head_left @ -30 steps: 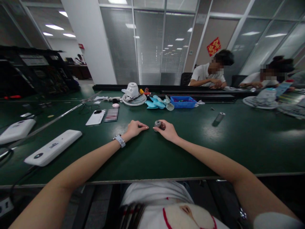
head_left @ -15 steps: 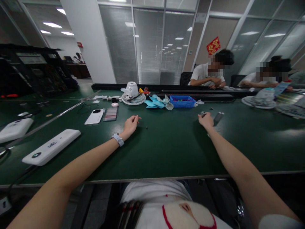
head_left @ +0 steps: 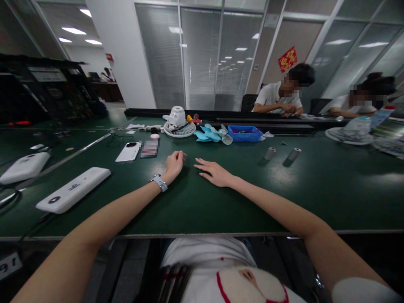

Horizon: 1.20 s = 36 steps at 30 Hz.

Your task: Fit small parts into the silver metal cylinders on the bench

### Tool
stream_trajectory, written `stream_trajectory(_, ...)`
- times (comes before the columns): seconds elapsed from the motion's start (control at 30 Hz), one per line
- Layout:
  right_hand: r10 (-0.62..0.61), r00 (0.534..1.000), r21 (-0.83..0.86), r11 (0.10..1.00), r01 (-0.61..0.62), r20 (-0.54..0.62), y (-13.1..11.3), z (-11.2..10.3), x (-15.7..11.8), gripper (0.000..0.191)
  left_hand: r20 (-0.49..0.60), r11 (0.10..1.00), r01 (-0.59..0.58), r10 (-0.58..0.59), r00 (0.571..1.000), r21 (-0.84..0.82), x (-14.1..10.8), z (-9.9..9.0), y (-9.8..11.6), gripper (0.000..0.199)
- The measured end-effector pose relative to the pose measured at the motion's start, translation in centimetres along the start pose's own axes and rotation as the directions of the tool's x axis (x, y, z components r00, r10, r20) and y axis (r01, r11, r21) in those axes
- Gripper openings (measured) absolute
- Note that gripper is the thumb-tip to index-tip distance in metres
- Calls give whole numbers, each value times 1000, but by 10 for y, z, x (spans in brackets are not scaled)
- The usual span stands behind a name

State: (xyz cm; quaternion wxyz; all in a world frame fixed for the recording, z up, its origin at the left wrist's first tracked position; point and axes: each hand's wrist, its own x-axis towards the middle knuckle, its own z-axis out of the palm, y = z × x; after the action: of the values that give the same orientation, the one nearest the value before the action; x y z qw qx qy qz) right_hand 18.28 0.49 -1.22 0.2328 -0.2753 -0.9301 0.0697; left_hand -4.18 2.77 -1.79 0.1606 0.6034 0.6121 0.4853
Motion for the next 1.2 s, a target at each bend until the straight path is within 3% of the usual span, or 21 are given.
stream_trajectory(0.1,35,998,96,995,-39,47,-1,9,3,36,19,1000,-2,2,1000,3,0,0,1,39)
stream_trajectory(0.3,122,988,1,992,-123,-94,-4,2,-1,24,37,1000,3,-3,999,8,1,1,-1,39)
stream_trajectory(0.4,103,985,-40,993,-109,-138,-6,4,6,32,38,1000,-11,10,999,13,1,0,-1,41)
stream_trajectory(0.57,92,996,2,996,-92,-19,-5,12,24,29,34,1000,-11,11,999,23,0,0,0,40)
stream_trajectory(0.7,131,990,29,991,-130,-44,-5,16,24,27,46,1000,-4,3,999,21,-1,0,1,39)
stream_trajectory(0.8,142,983,-37,988,-147,-115,8,3,5,28,51,1000,-11,10,999,22,0,0,-1,40)
stream_trajectory(0.87,202,957,-137,963,-233,-208,29,-21,-18,28,57,1000,-18,17,998,16,1,0,-3,40)
stream_trajectory(0.93,314,872,-232,879,-416,-376,58,-54,-46,28,67,1000,-22,22,998,8,1,1,-5,41)
stream_trajectory(1.0,396,710,-265,733,-626,-582,88,-89,-74,31,72,1000,-22,22,997,8,1,1,-6,41)
stream_trajectory(1.07,463,516,-225,548,-806,-721,112,-117,-97,34,73,1000,-18,17,997,13,1,1,-6,40)
stream_trajectory(1.13,520,377,-171,401,-900,-767,128,-131,-113,35,75,1000,-14,13,997,15,1,1,-5,40)
stream_trajectory(1.2,581,319,-143,328,-934,-749,136,-133,-122,33,81,1000,-14,13,997,17,1,1,-5,40)
